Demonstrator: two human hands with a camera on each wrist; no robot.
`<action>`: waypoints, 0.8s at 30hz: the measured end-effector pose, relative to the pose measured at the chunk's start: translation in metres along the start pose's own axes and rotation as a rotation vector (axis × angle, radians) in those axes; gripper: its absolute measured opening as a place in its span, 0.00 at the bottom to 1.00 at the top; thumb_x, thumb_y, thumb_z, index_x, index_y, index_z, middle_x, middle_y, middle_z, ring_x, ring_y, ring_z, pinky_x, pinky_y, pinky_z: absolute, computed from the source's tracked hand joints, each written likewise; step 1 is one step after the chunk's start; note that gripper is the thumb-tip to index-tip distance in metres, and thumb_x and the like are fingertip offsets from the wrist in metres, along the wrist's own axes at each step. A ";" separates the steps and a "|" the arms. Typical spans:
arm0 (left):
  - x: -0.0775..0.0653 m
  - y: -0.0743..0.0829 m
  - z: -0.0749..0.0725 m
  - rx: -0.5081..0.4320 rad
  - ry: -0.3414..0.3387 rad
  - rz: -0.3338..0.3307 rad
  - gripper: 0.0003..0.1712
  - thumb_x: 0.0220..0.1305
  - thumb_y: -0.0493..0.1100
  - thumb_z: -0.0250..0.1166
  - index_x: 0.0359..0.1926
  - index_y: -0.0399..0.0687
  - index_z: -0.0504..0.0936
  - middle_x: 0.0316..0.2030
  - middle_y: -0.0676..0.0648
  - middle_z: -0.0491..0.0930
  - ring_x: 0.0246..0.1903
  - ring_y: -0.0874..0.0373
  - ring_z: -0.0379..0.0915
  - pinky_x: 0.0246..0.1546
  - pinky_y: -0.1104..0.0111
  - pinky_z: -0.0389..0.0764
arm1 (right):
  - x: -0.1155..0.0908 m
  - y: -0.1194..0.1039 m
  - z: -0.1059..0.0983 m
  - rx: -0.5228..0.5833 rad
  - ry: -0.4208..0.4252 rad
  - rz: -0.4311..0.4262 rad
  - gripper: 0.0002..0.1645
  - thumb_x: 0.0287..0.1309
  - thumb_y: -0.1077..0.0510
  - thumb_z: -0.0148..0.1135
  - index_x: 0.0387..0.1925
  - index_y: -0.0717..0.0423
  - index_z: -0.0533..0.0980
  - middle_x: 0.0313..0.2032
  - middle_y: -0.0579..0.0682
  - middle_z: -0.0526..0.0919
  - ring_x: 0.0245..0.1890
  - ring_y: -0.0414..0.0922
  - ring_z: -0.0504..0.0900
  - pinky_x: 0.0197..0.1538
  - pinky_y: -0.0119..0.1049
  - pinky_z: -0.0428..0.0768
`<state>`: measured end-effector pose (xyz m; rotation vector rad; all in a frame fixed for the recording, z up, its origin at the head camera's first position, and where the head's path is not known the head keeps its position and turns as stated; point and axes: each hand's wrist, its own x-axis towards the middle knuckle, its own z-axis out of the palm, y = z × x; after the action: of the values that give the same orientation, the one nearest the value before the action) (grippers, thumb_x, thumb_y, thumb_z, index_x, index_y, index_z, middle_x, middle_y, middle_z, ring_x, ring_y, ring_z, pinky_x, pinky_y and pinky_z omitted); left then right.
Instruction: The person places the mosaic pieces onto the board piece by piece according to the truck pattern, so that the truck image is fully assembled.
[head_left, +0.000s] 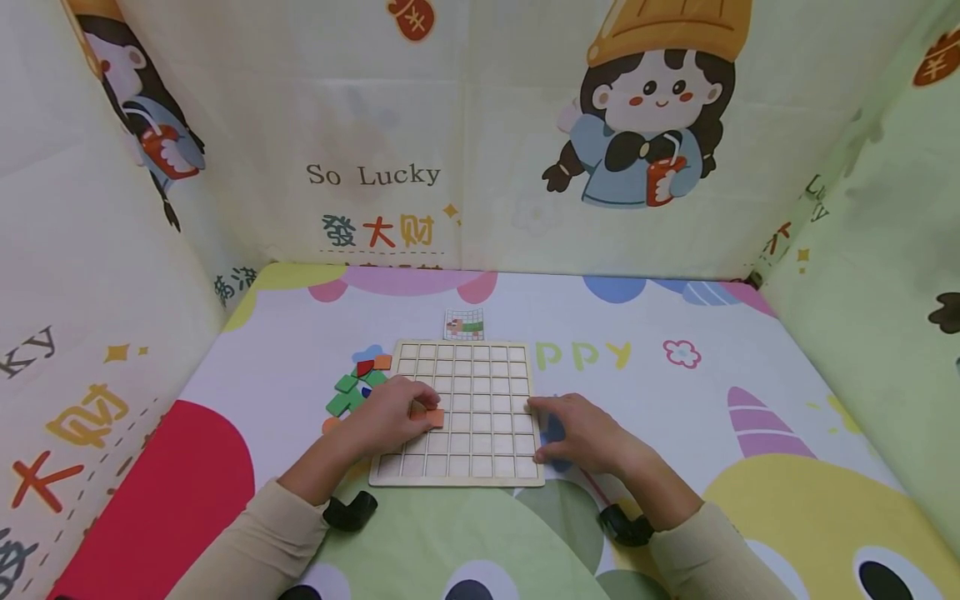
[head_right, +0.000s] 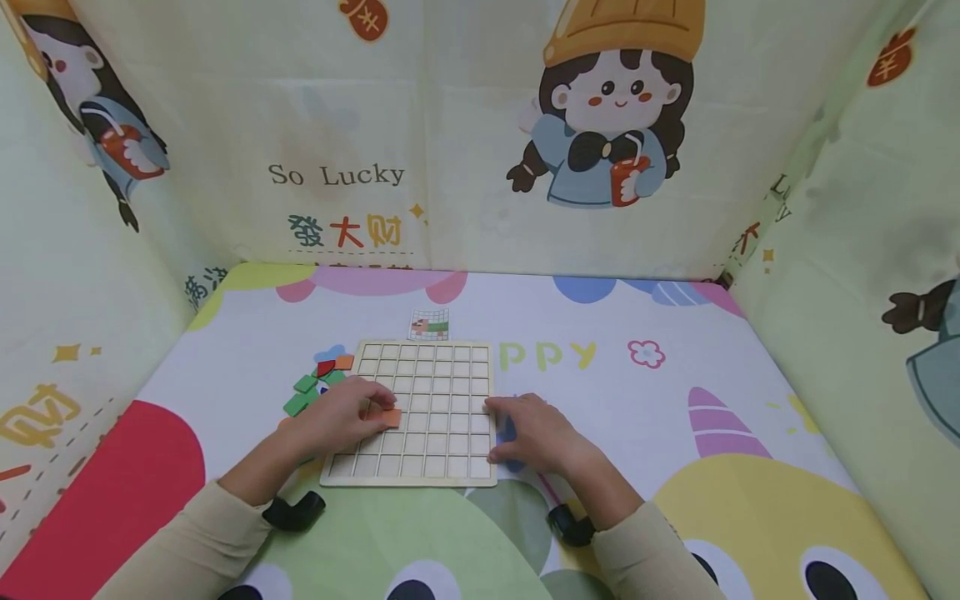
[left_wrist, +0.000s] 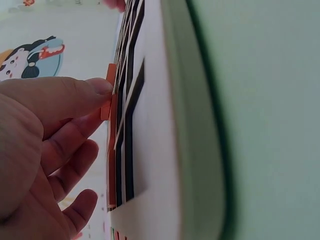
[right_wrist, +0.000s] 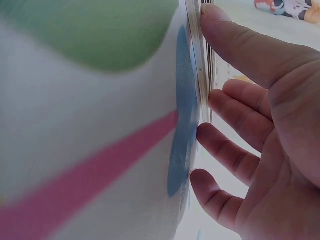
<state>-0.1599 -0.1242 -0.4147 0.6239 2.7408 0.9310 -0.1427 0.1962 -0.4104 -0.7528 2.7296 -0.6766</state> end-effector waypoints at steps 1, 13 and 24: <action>0.000 0.001 0.000 0.000 0.003 0.005 0.11 0.61 0.38 0.71 0.46 0.45 0.85 0.41 0.54 0.82 0.47 0.54 0.73 0.45 0.62 0.78 | 0.000 0.000 0.000 0.000 0.000 0.002 0.44 0.49 0.50 0.79 0.66 0.59 0.72 0.59 0.59 0.78 0.60 0.59 0.73 0.62 0.55 0.70; 0.000 0.005 0.003 0.030 0.002 -0.001 0.12 0.60 0.39 0.71 0.46 0.47 0.85 0.40 0.55 0.80 0.46 0.56 0.70 0.43 0.65 0.77 | 0.000 0.000 -0.001 0.003 0.001 0.004 0.44 0.49 0.50 0.78 0.66 0.60 0.72 0.59 0.59 0.77 0.60 0.59 0.73 0.61 0.54 0.71; 0.002 0.006 0.005 0.032 -0.015 0.009 0.14 0.60 0.40 0.72 0.47 0.47 0.85 0.41 0.55 0.81 0.42 0.58 0.68 0.39 0.66 0.76 | 0.000 -0.001 -0.001 -0.005 0.004 -0.004 0.44 0.49 0.50 0.79 0.65 0.60 0.73 0.58 0.59 0.78 0.59 0.59 0.74 0.61 0.54 0.71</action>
<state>-0.1578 -0.1164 -0.4151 0.6465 2.7469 0.8831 -0.1424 0.1963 -0.4090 -0.7592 2.7349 -0.6731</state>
